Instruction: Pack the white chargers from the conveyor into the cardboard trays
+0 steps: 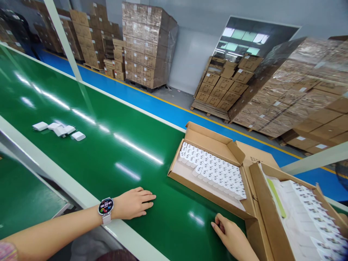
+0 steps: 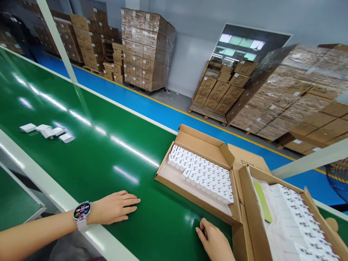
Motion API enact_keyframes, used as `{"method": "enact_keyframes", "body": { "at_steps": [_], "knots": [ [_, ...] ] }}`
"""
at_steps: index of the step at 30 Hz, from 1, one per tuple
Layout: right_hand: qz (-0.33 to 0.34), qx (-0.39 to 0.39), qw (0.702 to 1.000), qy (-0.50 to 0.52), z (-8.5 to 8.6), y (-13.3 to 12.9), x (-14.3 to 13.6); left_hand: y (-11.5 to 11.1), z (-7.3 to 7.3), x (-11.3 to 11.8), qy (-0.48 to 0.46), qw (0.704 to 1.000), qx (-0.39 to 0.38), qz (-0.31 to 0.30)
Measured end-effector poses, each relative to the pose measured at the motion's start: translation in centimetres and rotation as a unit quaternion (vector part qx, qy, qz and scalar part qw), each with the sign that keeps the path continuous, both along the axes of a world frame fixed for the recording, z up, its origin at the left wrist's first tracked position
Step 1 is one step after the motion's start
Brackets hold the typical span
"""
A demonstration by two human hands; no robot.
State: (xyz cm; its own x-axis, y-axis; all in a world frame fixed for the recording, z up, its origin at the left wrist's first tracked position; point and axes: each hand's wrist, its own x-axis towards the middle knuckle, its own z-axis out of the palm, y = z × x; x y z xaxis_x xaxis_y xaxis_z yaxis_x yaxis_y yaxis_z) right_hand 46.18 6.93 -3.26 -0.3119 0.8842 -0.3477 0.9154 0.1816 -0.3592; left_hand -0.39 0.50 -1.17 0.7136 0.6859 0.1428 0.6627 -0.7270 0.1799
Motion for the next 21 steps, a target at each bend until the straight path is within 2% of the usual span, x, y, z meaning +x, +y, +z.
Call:
{"method": "enact_keyframes", "body": {
  "at_steps": [21],
  "knots": [
    [0.000, 0.010, 1.000, -0.007, -0.31, 0.10, 0.16, -0.03, -0.39, -0.06, -0.011, 1.000, 0.012, -0.001]
  ]
}}
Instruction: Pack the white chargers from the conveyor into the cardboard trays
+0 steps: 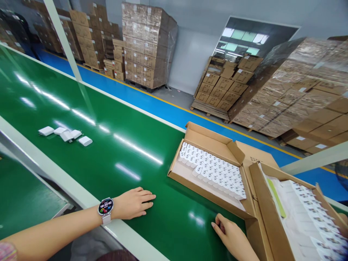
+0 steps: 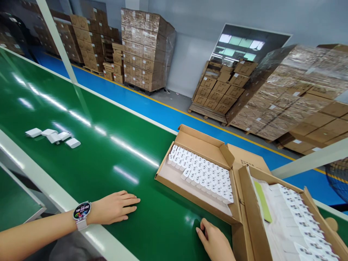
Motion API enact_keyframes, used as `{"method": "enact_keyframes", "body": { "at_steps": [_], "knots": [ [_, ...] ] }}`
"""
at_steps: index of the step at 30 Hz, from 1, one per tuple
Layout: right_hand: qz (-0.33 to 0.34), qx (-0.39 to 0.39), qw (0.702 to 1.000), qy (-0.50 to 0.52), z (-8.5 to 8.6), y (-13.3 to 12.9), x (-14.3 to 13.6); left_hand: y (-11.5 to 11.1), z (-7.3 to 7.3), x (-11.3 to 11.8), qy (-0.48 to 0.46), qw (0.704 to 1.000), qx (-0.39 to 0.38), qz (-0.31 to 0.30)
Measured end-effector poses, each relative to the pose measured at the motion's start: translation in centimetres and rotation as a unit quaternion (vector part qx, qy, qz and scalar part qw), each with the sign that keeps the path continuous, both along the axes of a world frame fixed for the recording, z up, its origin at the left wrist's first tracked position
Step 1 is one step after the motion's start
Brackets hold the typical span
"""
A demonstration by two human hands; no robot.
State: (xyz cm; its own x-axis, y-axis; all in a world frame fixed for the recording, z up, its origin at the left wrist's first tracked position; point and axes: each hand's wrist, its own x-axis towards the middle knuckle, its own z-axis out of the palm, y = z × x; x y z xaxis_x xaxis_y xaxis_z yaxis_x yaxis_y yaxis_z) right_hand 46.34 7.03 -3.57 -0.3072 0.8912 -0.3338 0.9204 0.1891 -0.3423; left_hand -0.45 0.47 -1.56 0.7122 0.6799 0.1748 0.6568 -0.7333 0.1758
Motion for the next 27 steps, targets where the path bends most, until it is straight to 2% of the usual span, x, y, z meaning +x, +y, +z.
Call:
{"method": "enact_keyframes", "body": {
  "at_steps": [27],
  "knots": [
    [-0.003, 0.022, 1.000, -0.008, 0.01, 0.09, 0.00, -0.02, 0.12, -0.02, 0.001, 1.000, -0.009, 0.002]
  ]
}}
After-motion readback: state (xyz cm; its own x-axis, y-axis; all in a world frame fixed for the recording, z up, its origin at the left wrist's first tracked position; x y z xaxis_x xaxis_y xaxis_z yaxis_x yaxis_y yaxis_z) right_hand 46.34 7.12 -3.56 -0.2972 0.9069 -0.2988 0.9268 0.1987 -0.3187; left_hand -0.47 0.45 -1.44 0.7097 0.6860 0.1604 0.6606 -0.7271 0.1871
